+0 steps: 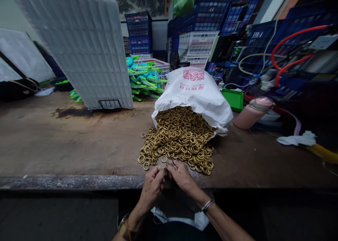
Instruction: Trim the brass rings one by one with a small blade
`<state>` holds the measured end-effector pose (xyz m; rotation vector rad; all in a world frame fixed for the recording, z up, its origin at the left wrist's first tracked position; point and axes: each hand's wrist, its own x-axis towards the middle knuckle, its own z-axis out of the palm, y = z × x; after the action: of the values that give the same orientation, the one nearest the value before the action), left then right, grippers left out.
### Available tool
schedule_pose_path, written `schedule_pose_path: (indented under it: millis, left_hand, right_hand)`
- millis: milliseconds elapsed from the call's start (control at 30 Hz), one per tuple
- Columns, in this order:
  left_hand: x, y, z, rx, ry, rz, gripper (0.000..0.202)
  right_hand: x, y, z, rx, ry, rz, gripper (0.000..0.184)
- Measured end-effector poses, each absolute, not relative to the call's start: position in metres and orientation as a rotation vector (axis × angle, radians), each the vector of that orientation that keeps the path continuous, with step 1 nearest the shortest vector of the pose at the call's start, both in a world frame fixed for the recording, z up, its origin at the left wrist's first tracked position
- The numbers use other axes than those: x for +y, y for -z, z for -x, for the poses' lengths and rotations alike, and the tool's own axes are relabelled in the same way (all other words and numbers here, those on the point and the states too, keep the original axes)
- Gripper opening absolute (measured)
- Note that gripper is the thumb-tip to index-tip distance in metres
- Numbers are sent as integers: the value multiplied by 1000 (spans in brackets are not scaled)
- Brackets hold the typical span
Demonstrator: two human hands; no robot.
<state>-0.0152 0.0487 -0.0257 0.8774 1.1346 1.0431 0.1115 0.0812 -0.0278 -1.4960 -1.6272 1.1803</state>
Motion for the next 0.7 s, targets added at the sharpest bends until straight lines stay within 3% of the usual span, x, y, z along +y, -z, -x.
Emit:
schedule_pose_path:
  millis: [300, 700]
  left_hand:
    - [49, 28, 16, 1154, -950, -843, 38]
    - [46, 28, 16, 1037, -987, -740, 33]
  right_hand:
    - [78, 22, -110, -1685, -1168, 1462, 23]
    - [80, 24, -111, -1626, -1248, 1368, 25]
